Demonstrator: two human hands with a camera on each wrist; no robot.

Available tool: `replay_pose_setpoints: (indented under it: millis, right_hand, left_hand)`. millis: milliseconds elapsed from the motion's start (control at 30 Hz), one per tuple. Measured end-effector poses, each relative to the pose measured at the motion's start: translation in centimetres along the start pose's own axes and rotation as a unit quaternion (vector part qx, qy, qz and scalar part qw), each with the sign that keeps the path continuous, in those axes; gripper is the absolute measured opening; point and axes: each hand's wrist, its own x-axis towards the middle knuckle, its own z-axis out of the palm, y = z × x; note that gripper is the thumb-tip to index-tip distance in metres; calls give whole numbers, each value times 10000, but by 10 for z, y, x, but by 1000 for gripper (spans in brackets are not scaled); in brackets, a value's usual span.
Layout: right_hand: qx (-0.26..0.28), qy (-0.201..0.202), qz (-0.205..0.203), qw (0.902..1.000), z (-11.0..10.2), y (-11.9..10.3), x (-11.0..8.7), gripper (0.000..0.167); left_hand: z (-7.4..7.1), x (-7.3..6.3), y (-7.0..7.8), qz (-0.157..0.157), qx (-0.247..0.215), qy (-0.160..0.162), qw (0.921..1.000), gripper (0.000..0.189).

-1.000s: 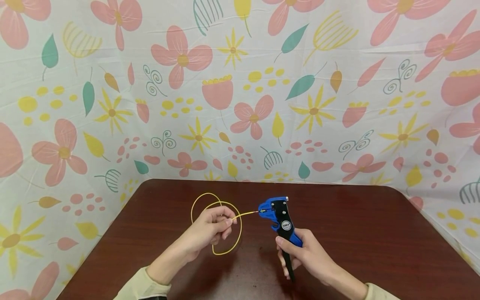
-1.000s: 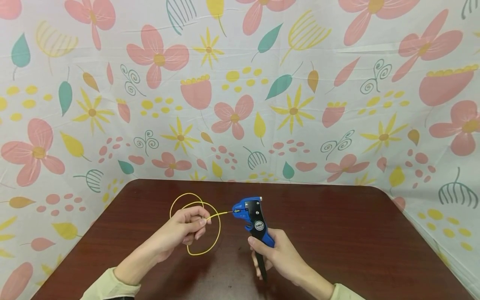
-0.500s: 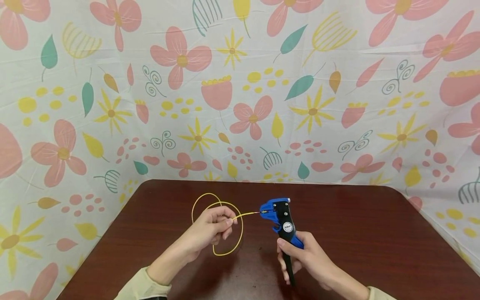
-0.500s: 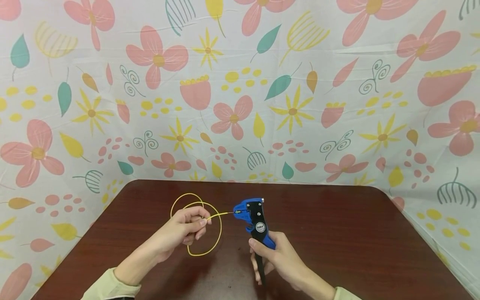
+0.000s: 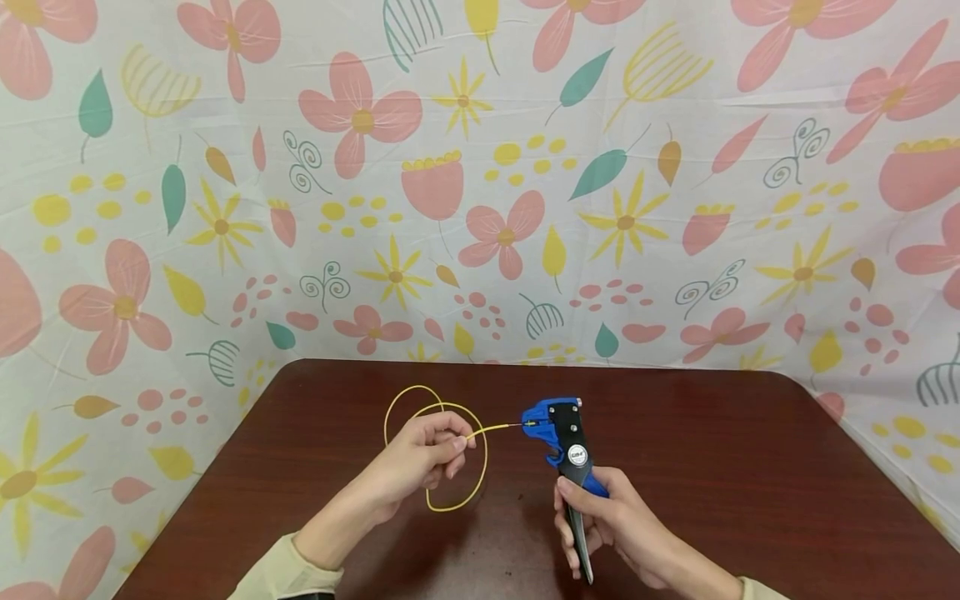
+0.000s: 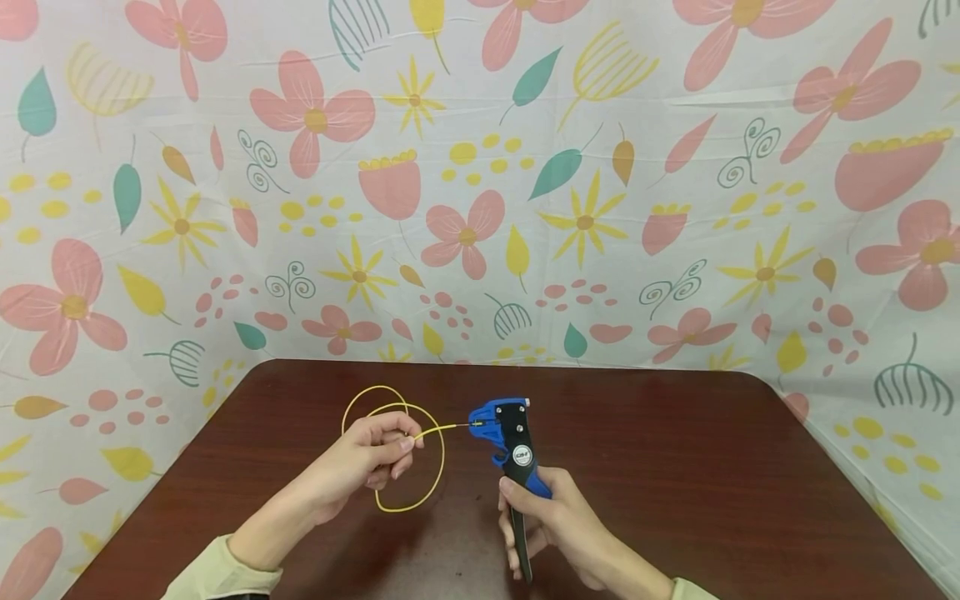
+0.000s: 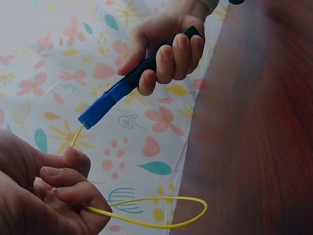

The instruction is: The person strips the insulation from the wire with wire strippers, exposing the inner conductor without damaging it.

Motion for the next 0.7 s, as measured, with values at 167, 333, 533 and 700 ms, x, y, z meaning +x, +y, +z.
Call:
replay_pose_setpoints:
  millis: [167, 333, 533, 700]
  right_hand:
    - [-111, 272, -268, 9992, -5, -1, -2, 29]
    - [-568, 1021, -441, 9922, -25, -13, -9, 30]
    - [-870, 1161, -120, 9893, -36, -14, -11, 34]
    - [-773, 1064, 257, 9910, -41, -9, -10, 37]
  left_hand:
    - [-4, 0, -2, 3, 58, 147, 9999, 12]
    - [-14, -8, -5, 78, 229, 318, 9992, 10]
    - [-16, -9, -5, 110, 280, 337, 9990, 10]
    - [-16, -8, -7, 61, 197, 291, 9994, 10]
